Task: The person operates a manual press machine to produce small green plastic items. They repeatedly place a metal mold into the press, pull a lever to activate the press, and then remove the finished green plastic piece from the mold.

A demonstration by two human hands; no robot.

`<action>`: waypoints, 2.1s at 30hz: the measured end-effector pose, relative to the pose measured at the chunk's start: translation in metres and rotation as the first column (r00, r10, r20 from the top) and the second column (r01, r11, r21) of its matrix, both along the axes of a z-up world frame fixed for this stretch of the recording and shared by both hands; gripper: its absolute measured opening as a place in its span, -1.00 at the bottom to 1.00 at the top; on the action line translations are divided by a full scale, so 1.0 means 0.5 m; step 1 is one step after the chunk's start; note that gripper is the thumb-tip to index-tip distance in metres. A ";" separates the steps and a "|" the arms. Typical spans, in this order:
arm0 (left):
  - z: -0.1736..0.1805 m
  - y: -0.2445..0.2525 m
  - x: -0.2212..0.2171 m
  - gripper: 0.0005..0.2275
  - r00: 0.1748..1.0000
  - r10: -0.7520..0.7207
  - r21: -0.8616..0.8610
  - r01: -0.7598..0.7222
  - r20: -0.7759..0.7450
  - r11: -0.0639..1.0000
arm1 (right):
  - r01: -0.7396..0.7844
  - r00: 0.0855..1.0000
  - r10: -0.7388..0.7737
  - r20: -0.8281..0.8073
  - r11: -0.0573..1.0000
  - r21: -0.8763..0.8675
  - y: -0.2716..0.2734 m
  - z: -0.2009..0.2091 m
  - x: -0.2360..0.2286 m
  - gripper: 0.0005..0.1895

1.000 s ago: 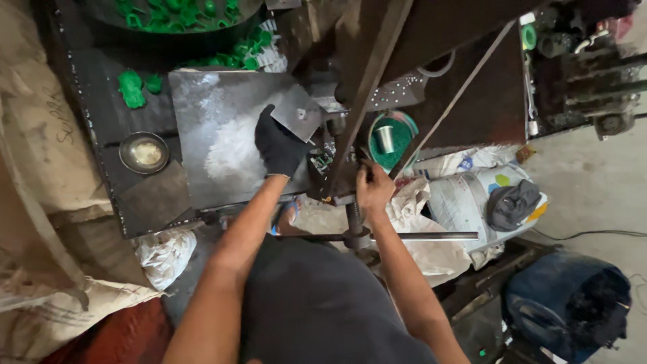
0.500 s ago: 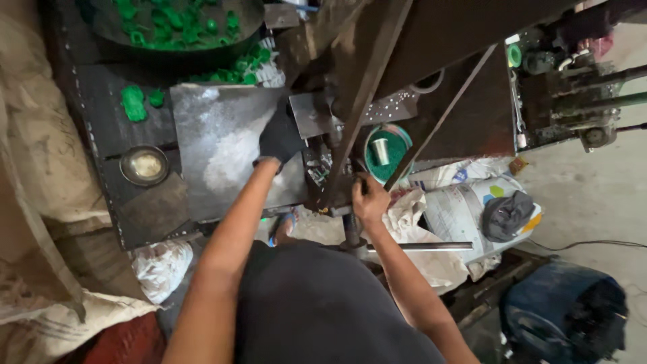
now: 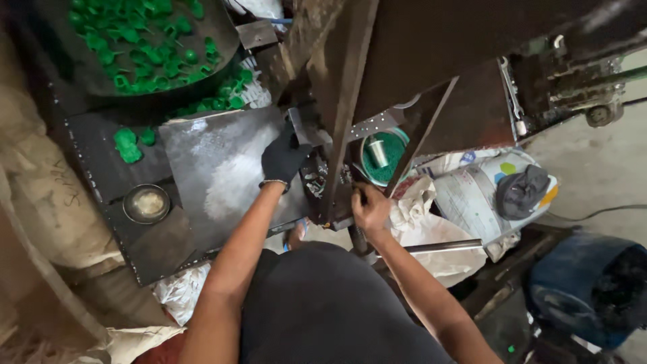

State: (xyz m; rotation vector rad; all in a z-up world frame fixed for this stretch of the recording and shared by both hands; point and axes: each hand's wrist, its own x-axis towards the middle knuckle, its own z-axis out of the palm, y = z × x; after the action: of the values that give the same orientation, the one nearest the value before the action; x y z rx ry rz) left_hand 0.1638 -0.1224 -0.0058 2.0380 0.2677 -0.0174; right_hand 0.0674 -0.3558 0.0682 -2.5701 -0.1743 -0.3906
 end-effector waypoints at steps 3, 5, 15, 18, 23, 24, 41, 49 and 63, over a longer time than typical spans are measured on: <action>0.015 -0.015 0.007 -0.31 0.998 -0.012 -0.053 0.009 -0.065 0.999 | -0.067 0.997 0.068 -0.025 0.997 0.044 -0.004 0.007 0.003 -0.80; 0.021 -0.024 0.010 -0.32 1.000 0.008 -0.071 -0.009 -0.016 0.997 | -0.087 0.996 0.087 -0.021 0.996 -0.008 -0.004 0.008 0.005 -0.83; -0.003 -0.060 0.037 -0.39 0.999 0.019 -0.028 -0.020 -0.046 0.999 | -0.038 0.997 0.037 -0.072 0.999 -0.009 -0.011 -0.017 0.011 -0.81; -0.014 -0.065 0.033 -0.45 0.999 0.035 -0.105 -0.035 -0.004 0.994 | -0.045 0.998 0.042 -0.054 0.996 -0.070 -0.017 -0.022 0.009 -0.81; -0.064 -0.070 0.033 -0.52 1.000 -0.012 -0.125 0.011 -0.012 0.992 | -0.001 1.000 0.001 -0.017 1.000 0.007 -0.010 -0.021 0.000 -0.83; -0.080 -0.070 0.037 -0.56 0.999 -0.034 -0.103 0.029 -0.038 0.994 | 0.023 0.999 -0.023 -0.025 1.000 -0.005 -0.010 -0.017 0.002 -0.82; -0.116 0.094 -0.384 -0.72 0.872 0.291 -0.694 -0.489 -0.393 0.528 | -0.392 0.859 0.480 0.178 0.840 -0.375 -0.382 0.004 -0.226 -0.70; -0.182 0.088 -0.555 -0.76 0.834 0.244 -0.344 -0.445 -0.494 0.827 | 0.366 0.736 0.273 -0.620 0.609 0.703 -0.317 -0.376 -0.194 -0.57; -0.238 -0.053 -0.687 -0.54 0.865 0.089 0.324 0.089 -0.493 0.942 | 0.682 0.360 0.503 -0.786 0.433 0.589 -0.258 -0.463 -0.285 -0.51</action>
State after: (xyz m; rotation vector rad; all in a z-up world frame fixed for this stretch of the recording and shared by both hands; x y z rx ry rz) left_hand -0.1799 -0.1487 -0.1249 2.3504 0.6351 -0.5479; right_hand -0.0749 -0.4850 -0.1634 -1.2246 0.5606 0.8688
